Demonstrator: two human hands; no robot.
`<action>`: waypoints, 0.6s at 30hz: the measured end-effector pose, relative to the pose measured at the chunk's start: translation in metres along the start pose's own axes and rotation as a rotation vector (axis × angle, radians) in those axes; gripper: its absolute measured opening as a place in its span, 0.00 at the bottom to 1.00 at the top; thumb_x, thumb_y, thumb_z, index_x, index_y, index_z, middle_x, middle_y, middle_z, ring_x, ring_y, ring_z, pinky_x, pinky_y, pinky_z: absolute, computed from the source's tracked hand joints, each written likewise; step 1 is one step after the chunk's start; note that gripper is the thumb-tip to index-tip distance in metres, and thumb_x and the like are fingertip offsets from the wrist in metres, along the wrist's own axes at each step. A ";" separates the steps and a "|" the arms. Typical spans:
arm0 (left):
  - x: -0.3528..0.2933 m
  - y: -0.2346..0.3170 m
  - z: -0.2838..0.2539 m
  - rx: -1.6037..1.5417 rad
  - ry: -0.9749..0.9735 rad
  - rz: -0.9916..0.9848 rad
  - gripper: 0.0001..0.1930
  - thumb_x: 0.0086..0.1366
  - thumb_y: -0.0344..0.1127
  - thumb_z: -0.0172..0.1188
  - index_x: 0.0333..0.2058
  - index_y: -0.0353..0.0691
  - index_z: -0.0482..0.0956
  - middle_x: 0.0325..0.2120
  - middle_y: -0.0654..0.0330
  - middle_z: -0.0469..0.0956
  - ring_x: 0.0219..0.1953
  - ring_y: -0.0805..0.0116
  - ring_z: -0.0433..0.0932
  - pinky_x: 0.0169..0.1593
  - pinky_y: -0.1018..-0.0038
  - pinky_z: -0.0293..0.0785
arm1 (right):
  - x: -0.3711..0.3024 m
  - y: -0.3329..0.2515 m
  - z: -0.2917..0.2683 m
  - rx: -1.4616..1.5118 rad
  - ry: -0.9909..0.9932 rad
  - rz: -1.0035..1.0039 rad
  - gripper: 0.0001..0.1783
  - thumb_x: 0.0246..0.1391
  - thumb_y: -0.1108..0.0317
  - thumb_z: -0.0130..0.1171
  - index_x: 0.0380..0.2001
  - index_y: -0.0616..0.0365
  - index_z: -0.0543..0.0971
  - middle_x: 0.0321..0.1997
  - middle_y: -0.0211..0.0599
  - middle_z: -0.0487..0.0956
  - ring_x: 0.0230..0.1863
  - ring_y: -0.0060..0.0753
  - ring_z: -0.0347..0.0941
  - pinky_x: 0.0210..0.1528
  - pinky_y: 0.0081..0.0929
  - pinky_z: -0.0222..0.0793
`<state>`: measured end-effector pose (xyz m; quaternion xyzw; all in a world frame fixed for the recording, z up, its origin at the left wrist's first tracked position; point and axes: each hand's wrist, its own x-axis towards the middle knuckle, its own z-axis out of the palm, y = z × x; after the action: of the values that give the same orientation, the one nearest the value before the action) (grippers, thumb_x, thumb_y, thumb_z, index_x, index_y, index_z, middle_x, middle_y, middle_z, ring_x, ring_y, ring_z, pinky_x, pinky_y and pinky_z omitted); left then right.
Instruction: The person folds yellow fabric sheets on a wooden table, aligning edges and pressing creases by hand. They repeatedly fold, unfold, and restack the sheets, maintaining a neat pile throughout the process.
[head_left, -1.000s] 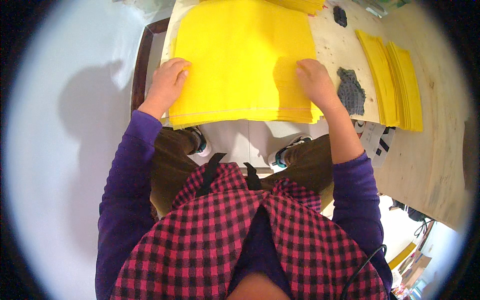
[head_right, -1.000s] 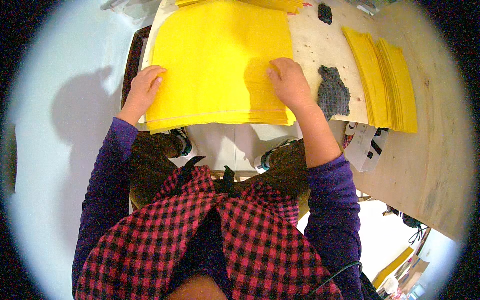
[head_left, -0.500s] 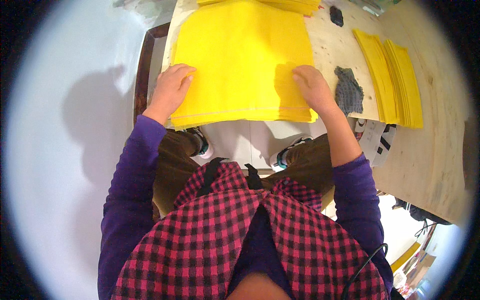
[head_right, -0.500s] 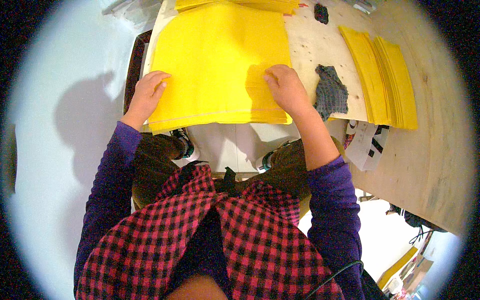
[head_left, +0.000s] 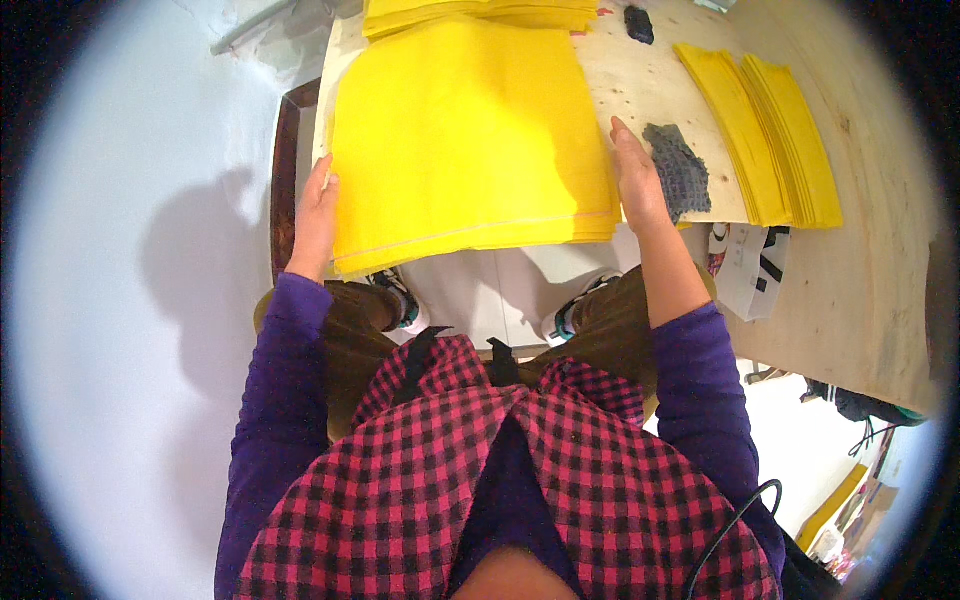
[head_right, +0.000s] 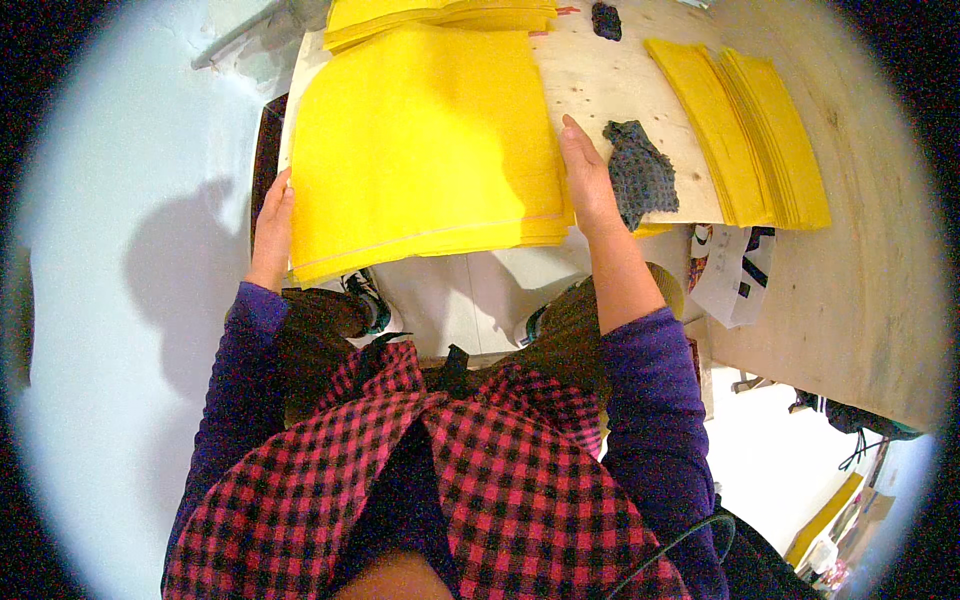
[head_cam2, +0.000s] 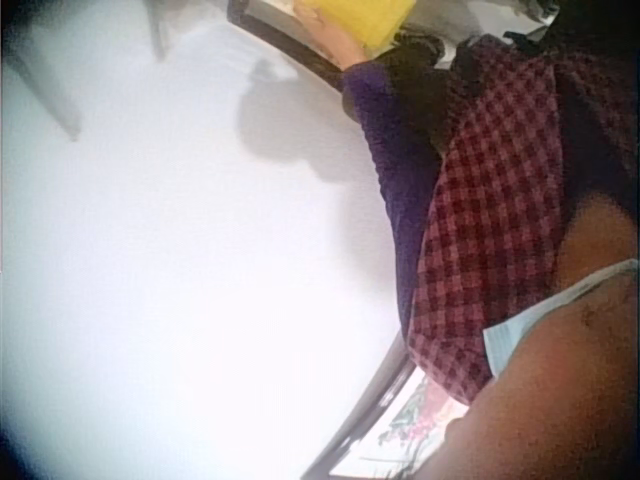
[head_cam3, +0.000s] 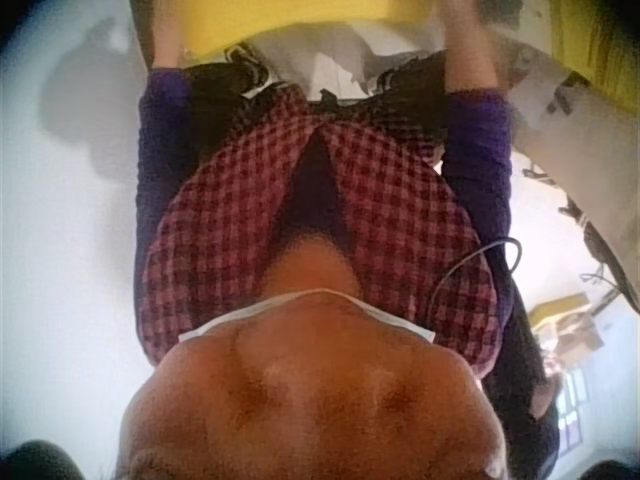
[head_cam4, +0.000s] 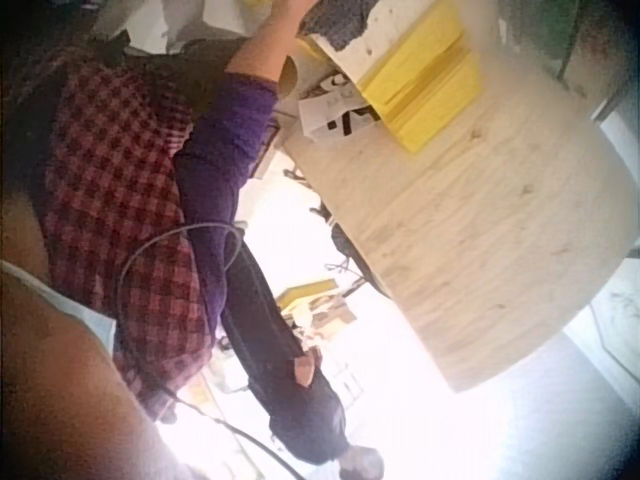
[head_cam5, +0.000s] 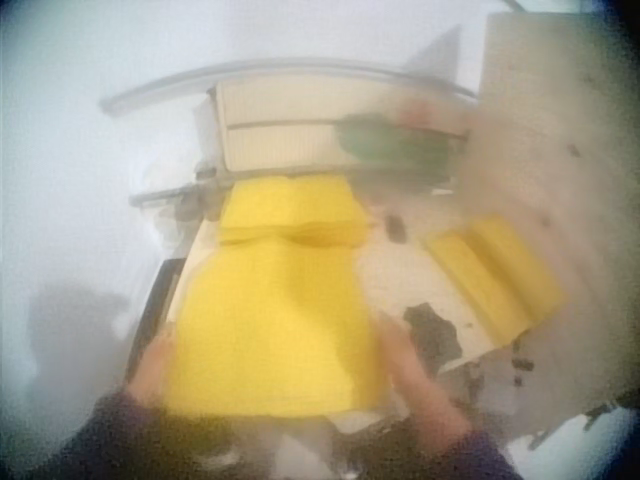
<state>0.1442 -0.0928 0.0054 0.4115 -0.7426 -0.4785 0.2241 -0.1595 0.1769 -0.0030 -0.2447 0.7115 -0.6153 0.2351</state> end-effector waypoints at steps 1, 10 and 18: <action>-0.001 -0.002 0.002 0.053 -0.003 0.048 0.21 0.72 0.38 0.42 0.61 0.41 0.63 0.62 0.50 0.61 0.64 0.58 0.60 0.66 0.71 0.53 | 0.000 0.000 0.003 -0.015 0.001 0.022 0.36 0.65 0.46 0.37 0.65 0.64 0.58 0.70 0.47 0.56 0.71 0.39 0.48 0.70 0.31 0.41; -0.004 -0.021 0.007 0.023 0.002 0.085 0.21 0.70 0.33 0.45 0.60 0.35 0.64 0.62 0.51 0.62 0.64 0.62 0.60 0.65 0.73 0.54 | -0.009 0.000 -0.001 -0.118 0.074 -0.050 0.32 0.64 0.49 0.43 0.61 0.63 0.64 0.66 0.49 0.63 0.68 0.40 0.56 0.68 0.29 0.48; -0.010 -0.033 -0.008 0.266 0.047 0.299 0.20 0.63 0.26 0.51 0.55 0.40 0.70 0.61 0.49 0.63 0.63 0.55 0.61 0.64 0.69 0.57 | -0.006 0.015 0.001 -0.425 0.033 -0.119 0.27 0.63 0.58 0.49 0.63 0.56 0.64 0.65 0.43 0.65 0.64 0.37 0.62 0.63 0.29 0.57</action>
<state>0.1685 -0.0956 -0.0197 0.3335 -0.8467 -0.3280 0.2537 -0.1555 0.1821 -0.0175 -0.3202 0.8133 -0.4682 0.1298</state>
